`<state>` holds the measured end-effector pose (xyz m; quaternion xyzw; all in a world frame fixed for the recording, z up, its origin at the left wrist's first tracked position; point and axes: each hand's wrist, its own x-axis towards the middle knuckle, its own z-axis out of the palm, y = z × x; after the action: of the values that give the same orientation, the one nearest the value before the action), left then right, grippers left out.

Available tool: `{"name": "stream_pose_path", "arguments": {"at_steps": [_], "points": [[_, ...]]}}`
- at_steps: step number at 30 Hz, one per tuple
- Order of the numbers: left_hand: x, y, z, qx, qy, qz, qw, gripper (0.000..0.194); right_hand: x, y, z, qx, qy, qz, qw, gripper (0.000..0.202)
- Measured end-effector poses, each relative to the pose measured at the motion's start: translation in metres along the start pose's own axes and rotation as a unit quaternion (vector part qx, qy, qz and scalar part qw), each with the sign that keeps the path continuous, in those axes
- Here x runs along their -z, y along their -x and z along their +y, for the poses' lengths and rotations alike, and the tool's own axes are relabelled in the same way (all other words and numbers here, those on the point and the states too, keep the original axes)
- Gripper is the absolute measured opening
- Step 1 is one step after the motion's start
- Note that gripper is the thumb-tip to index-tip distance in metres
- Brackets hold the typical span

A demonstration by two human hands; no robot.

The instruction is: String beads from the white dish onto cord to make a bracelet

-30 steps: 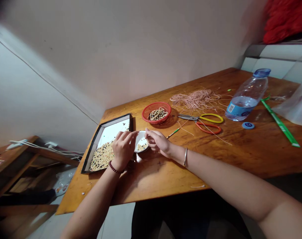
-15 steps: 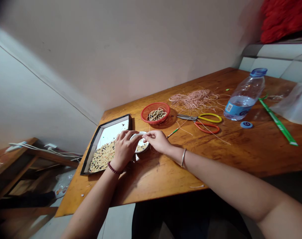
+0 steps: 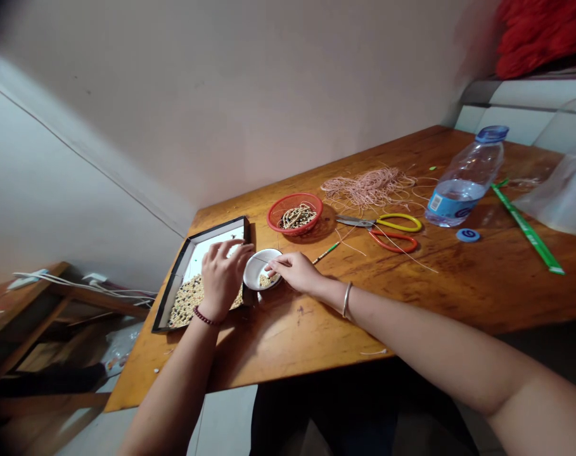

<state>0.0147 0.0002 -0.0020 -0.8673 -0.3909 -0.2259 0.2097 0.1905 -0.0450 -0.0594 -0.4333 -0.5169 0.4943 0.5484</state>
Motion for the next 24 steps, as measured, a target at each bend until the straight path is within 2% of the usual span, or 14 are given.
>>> {"name": "stream_pose_path", "arguments": {"at_steps": [2,4,7,9,24], "points": [[-0.002,0.001,-0.016,0.080,-0.033,0.004,0.996,0.023,-0.001,0.001,-0.001,0.001,-0.007,-0.004,1.000,0.038],[-0.005,0.004,-0.034,0.136,-0.070,-0.024,0.988,0.018,-0.001,0.003,0.000,0.004,-0.004,-0.001,1.000,0.035],[-0.011,0.010,-0.056,0.174,-0.086,-0.117,0.974,0.012,-0.002,0.004,0.001,0.008,0.002,0.007,1.000,0.031],[-0.013,0.012,-0.062,0.183,-0.087,-0.154,0.967,0.014,-0.002,0.004,0.003,0.006,0.004,0.007,1.000,0.030],[-0.023,0.009,-0.060,0.200,-0.092,-0.265,0.939,0.022,-0.003,0.003,0.003,0.000,0.008,-0.001,1.000,0.028]]}}
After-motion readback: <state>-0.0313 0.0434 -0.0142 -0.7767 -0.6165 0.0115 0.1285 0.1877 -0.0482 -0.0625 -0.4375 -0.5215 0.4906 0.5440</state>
